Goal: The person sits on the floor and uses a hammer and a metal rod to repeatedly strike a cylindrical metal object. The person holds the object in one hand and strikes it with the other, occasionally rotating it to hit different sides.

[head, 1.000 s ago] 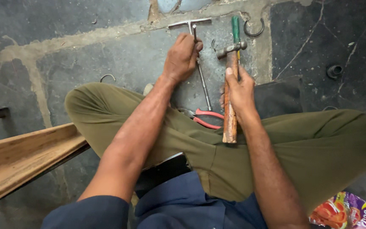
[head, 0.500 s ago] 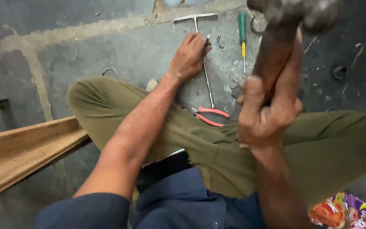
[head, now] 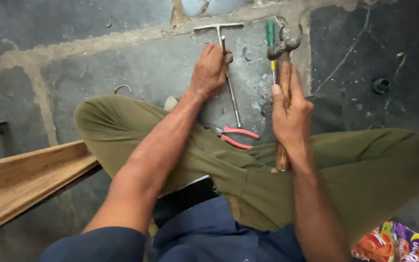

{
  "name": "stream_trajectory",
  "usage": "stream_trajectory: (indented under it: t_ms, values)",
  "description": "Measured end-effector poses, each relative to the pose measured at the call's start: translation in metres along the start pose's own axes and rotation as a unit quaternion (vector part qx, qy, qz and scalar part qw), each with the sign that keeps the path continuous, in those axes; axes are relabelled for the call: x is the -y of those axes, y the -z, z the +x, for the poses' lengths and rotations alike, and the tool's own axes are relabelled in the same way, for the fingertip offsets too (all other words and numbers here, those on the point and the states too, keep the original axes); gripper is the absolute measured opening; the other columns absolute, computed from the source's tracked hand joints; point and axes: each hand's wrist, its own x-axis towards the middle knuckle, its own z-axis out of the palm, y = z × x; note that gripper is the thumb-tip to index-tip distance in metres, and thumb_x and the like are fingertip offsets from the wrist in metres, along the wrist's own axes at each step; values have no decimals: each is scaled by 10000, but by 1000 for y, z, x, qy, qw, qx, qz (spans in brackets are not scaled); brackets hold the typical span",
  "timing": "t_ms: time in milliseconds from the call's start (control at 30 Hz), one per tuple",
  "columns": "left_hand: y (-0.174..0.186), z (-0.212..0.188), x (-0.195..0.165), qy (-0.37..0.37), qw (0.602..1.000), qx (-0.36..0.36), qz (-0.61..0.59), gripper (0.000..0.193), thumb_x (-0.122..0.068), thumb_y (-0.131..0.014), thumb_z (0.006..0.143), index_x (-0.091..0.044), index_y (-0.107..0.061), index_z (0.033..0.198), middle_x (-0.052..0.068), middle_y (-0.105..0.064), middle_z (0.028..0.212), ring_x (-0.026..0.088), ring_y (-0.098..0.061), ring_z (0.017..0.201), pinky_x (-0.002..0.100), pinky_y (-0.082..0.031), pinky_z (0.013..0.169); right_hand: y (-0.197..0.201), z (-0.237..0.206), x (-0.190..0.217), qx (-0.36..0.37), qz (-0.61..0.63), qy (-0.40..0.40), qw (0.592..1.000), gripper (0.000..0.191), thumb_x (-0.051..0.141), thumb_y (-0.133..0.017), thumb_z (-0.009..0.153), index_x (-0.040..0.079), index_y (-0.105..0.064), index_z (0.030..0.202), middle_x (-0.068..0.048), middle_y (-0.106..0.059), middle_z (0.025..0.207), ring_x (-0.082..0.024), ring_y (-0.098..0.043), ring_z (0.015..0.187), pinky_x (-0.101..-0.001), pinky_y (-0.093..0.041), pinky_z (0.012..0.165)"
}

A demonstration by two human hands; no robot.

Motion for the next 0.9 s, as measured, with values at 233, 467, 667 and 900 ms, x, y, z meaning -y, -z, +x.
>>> stream_trajectory:
  t_ms: [233,467,667,900]
  values:
    - [5,0,-3,-67,997,22,29,117,-77,-678,975,-22,-576,994,149,-626,972,371,-607,993,455,-515,868,5,1,29,8,29,-27,999,540,234,-604,1119,31,-443,1592,-190,-713,897,-236,-757,747,-382,-575,699]
    - [2,1,-2,-46,999,22,14,134,-88,-685,980,-9,-589,1030,145,-622,999,365,-594,1017,451,-506,874,30,-9,73,-67,134,61,987,520,235,-587,1247,60,-326,1661,-64,-722,880,-96,-662,650,-237,-559,630]
    - [4,-2,-2,-100,993,21,63,165,-123,-706,962,-34,-594,1045,127,-611,1014,349,-585,1033,450,-506,907,53,-17,111,-57,167,22,984,527,193,-563,1237,29,-297,1661,-66,-665,878,-103,-626,684,-236,-550,652]
    - [-1,-2,0,-90,994,17,64,156,-114,-693,966,-28,-584,1038,139,-606,1016,358,-579,1036,454,-504,903,13,-2,62,-12,-95,152,984,508,212,-648,1200,89,-358,1599,-224,-709,1266,-251,-734,951,-298,-604,805]
